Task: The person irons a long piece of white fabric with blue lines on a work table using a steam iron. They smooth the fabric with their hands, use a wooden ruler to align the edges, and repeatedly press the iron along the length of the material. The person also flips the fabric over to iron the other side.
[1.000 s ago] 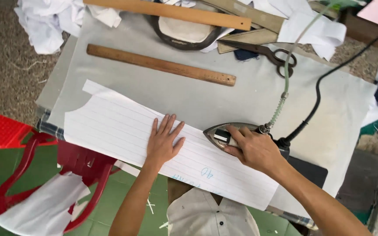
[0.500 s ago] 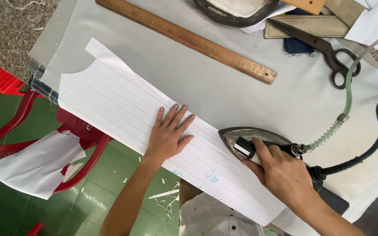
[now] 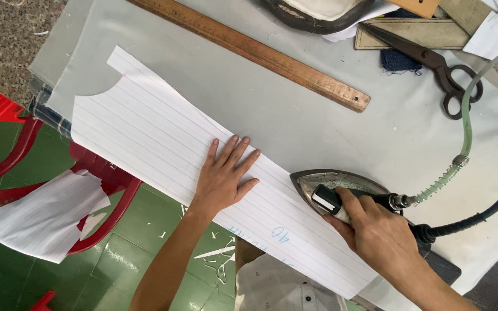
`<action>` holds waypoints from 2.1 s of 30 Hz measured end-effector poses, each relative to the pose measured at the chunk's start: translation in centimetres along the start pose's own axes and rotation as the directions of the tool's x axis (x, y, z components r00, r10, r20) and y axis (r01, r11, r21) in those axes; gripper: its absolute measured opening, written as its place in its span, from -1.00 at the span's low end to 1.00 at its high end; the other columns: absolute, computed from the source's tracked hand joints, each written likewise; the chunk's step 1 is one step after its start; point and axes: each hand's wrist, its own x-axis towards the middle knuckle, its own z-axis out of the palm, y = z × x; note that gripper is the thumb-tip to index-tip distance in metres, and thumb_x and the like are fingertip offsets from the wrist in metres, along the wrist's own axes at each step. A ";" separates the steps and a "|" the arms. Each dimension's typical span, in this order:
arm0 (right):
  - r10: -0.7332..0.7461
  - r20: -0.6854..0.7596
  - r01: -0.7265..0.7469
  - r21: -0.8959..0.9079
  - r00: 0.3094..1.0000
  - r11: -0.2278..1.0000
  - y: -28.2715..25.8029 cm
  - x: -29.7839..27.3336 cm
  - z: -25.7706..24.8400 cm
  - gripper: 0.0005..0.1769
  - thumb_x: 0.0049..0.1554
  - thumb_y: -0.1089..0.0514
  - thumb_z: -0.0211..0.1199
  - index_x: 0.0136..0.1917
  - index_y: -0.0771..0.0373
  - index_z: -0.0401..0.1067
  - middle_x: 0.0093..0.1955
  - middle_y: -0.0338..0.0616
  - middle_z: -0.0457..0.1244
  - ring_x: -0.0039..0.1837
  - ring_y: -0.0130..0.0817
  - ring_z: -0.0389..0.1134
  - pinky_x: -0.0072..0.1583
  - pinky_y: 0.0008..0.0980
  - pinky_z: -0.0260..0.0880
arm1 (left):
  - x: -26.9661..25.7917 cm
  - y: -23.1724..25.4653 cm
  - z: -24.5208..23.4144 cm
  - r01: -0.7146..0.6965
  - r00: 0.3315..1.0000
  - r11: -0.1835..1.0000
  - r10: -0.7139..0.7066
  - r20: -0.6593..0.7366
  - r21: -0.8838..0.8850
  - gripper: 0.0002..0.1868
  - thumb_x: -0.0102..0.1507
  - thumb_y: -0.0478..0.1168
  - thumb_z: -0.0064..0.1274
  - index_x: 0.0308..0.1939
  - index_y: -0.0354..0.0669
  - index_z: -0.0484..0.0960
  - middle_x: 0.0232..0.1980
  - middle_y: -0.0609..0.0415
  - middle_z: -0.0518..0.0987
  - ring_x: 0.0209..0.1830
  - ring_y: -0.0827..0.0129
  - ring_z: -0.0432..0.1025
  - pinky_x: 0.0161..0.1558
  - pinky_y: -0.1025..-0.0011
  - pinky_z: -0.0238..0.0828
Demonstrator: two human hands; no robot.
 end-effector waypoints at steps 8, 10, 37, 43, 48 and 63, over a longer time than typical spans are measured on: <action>-0.012 -0.048 0.011 -0.021 0.999 1.000 -0.3 0.3 -0.5 -0.32 0.16 -0.41 0.15 0.32 0.08 0.40 -0.38 -0.26 0.24 -0.51 -0.22 0.28 -0.54 -0.20 0.24 | 0.1 -0.1 0.1 0.006 1.000 1.000 -0.006 0.001 -0.012 -0.41 0.42 0.25 -0.17 0.45 0.14 0.46 0.58 0.04 0.29 0.60 0.13 0.13 0.53 -0.11 -0.08; -0.026 -0.062 0.023 -0.045 0.998 0.999 -0.3 0.3 -0.5 -0.34 0.17 -0.40 0.16 0.30 0.08 0.41 -0.39 -0.28 0.23 -0.52 -0.25 0.27 -0.54 -0.21 0.23 | 0.2 -0.1 0.0 0.014 1.000 1.000 -0.014 -0.003 -0.024 -0.41 0.43 0.25 -0.19 0.45 0.14 0.45 0.58 0.04 0.29 0.60 0.13 0.13 0.54 -0.10 -0.11; -0.303 -0.363 0.319 -0.017 0.881 0.948 -2.7 -0.5 -3.3 -0.46 0.23 0.02 0.28 0.37 0.35 0.33 0.37 0.11 0.27 0.40 0.05 0.34 0.41 0.03 0.37 | -0.6 -9.2 -2.0 0.047 0.996 0.995 -0.039 -0.084 0.090 -0.42 0.41 0.23 -0.10 0.42 0.12 0.52 0.55 -0.06 0.34 0.54 0.07 0.24 0.56 0.02 -0.10; -0.344 -0.175 0.310 -0.195 0.922 0.930 -0.8 -3.3 -2.1 -0.35 0.24 0.10 0.16 0.54 0.28 0.16 0.61 0.22 0.05 0.58 0.14 0.15 0.50 0.12 0.26 | -0.6 -9.8 -2.3 0.075 0.995 0.997 -0.074 -0.068 0.016 -0.42 0.41 0.24 -0.12 0.42 0.12 0.51 0.56 -0.03 0.32 0.56 0.05 0.20 0.53 -0.12 -0.10; -0.173 -0.061 0.170 -0.063 0.983 0.983 -2.1 -0.7 -5.2 -0.38 0.19 0.03 0.15 0.49 0.18 0.24 0.44 -0.03 0.25 0.33 -0.11 0.34 0.36 -0.18 0.38 | -0.3 -10.1 -2.3 0.062 0.995 0.998 -0.059 -0.075 0.032 -0.41 0.37 0.26 -0.03 0.39 0.15 0.53 0.55 -0.03 0.34 0.55 0.07 0.21 0.51 -0.13 -0.04; 0.009 0.089 -0.015 0.074 0.996 0.997 -3.6 6.0 -1.5 -0.29 0.15 -0.40 0.12 0.32 0.14 0.31 -0.33 -0.17 0.34 -0.45 -0.05 0.36 -0.48 -0.10 0.29 | 0.6 -10.9 -1.8 0.050 0.997 0.999 -0.051 -0.057 -0.014 -0.41 0.40 0.27 -0.09 0.43 0.18 0.50 0.57 -0.04 0.31 0.58 0.09 0.18 0.53 -0.12 -0.08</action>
